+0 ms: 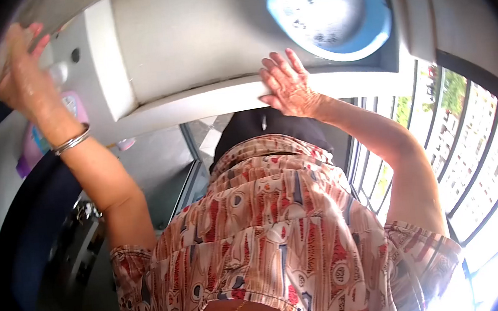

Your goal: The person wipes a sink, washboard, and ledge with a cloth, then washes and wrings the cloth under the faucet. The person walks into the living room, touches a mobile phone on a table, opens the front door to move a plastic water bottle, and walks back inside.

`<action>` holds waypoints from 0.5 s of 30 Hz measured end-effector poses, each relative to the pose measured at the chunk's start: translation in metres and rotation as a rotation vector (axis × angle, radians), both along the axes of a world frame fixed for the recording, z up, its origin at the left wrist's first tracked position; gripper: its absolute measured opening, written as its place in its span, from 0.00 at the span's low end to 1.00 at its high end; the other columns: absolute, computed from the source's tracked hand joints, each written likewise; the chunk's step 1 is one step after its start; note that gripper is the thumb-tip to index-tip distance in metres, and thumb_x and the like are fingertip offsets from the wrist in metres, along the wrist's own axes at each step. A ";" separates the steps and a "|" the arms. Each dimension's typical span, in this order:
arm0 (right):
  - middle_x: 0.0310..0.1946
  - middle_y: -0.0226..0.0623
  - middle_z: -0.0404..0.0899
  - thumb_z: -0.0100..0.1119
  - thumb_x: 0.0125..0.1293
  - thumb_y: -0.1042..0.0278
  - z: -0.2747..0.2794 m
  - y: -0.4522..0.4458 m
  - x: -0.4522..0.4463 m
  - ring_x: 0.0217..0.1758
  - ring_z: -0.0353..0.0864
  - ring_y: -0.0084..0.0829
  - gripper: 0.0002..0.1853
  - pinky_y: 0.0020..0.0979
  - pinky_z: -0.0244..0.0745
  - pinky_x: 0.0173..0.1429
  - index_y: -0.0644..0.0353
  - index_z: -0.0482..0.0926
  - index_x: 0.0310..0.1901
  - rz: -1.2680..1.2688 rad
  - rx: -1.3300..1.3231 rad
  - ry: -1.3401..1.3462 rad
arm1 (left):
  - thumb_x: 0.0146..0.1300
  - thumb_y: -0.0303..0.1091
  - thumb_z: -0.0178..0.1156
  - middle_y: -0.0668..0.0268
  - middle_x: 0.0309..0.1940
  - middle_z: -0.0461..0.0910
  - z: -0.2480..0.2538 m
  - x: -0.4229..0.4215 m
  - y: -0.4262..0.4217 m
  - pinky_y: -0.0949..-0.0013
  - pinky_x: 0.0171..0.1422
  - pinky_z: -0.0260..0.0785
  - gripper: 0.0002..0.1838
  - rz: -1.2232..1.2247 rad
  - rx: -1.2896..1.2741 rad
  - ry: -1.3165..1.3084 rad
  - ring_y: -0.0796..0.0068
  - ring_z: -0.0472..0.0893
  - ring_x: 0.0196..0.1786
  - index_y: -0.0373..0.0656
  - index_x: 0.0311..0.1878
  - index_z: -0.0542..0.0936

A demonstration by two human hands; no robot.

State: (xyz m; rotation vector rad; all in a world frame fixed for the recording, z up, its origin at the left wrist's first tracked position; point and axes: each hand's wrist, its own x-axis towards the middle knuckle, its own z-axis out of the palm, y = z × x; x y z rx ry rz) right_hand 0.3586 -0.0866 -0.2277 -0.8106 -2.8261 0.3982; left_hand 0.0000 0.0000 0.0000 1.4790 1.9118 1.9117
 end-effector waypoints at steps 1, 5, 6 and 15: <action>0.54 0.43 0.65 0.54 0.53 0.47 0.003 0.008 0.020 0.63 0.58 0.44 0.30 0.51 0.42 0.69 0.62 0.67 0.52 -0.010 0.026 0.043 | 0.53 0.26 0.61 0.49 0.35 0.77 -0.001 0.004 0.001 0.64 0.33 0.77 0.17 -0.018 0.028 -0.046 0.61 0.80 0.31 0.23 0.42 0.72; 0.53 0.40 0.65 0.51 0.56 0.52 0.010 0.030 0.087 0.60 0.60 0.41 0.27 0.47 0.48 0.68 0.61 0.66 0.53 0.049 -0.026 -0.024 | 0.53 0.25 0.61 0.49 0.36 0.77 0.017 0.018 -0.007 0.68 0.35 0.76 0.16 0.041 -0.094 0.080 0.61 0.80 0.32 0.21 0.41 0.73; 0.53 0.38 0.65 0.50 0.58 0.58 0.018 0.045 0.106 0.60 0.60 0.41 0.23 0.45 0.53 0.66 0.58 0.67 0.54 0.115 -0.013 -0.053 | 0.53 0.26 0.61 0.49 0.36 0.77 0.005 0.013 -0.006 0.68 0.37 0.75 0.16 0.004 -0.078 0.051 0.61 0.80 0.34 0.21 0.41 0.74; 0.41 0.47 0.73 0.47 0.59 0.74 -0.036 0.161 0.096 0.45 0.74 0.47 0.09 0.43 0.72 0.46 0.61 0.71 0.42 -0.690 -0.118 -0.257 | 0.55 0.33 0.61 0.53 0.36 0.78 0.000 0.021 -0.003 0.71 0.37 0.73 0.19 0.126 -0.113 -0.021 0.67 0.80 0.36 0.27 0.45 0.73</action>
